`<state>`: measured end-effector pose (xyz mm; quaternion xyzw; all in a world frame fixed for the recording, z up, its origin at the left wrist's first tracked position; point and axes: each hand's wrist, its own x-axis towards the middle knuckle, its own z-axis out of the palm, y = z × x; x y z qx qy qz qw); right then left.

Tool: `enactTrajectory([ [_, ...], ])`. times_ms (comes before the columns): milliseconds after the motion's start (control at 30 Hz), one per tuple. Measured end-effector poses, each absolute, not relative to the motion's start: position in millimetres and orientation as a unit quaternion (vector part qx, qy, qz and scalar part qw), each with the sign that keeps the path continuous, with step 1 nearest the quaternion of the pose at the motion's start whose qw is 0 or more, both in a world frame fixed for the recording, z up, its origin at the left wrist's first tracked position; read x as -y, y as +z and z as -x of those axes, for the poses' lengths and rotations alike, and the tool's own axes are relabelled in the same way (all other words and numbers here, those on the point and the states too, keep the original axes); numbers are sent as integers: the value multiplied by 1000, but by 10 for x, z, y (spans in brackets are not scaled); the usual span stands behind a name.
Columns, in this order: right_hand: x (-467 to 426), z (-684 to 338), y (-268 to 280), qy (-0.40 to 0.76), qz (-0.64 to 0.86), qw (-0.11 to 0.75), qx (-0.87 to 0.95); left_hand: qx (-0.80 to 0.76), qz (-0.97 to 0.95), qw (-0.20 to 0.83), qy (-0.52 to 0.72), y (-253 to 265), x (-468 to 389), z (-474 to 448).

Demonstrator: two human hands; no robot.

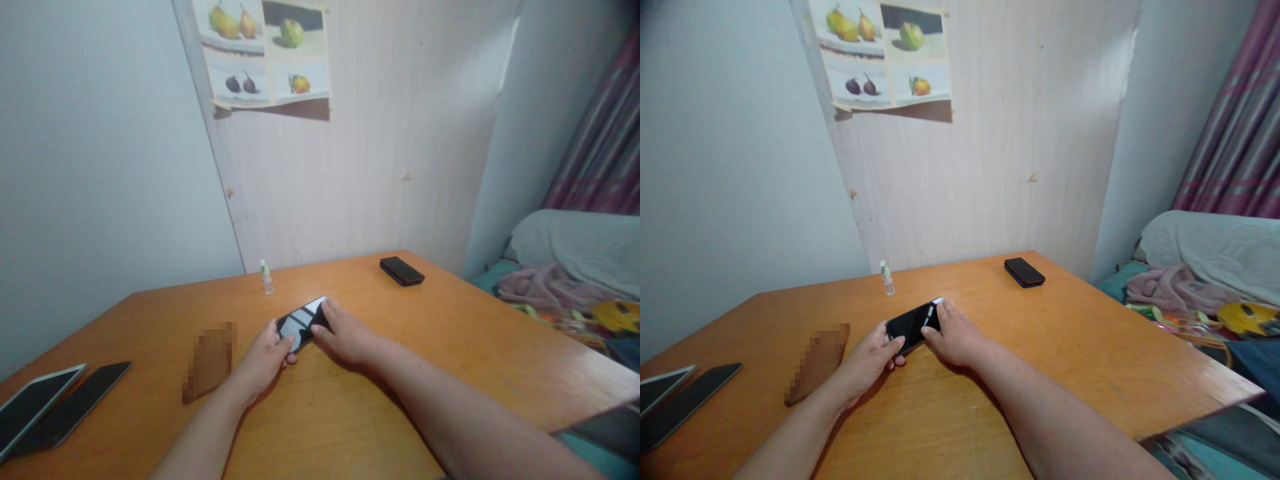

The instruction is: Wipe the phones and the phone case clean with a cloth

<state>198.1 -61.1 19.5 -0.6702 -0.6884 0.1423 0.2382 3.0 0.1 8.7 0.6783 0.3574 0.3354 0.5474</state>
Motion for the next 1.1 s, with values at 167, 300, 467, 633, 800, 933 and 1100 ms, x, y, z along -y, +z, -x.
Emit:
enactTrajectory([
  [167,634,-1946,193,147,584,257,756,-331,-688,554,331,54,-14,-33],
  [300,586,-1987,198,159,661,257,687,-351,-695,537,326,70,-12,-31],
  [467,686,-1899,186,198,626,241,715,-364,-662,562,336,95,-30,-8],
  [633,738,-1899,212,214,569,203,767,-374,-641,577,342,66,-99,17],
  [800,708,-1954,250,178,633,169,734,-374,-627,591,343,37,-139,20],
  [933,798,-1801,261,174,527,157,817,-365,-618,606,343,27,-150,30],
  [1100,749,-1867,234,149,573,151,792,-376,-609,607,346,11,-165,33],
])
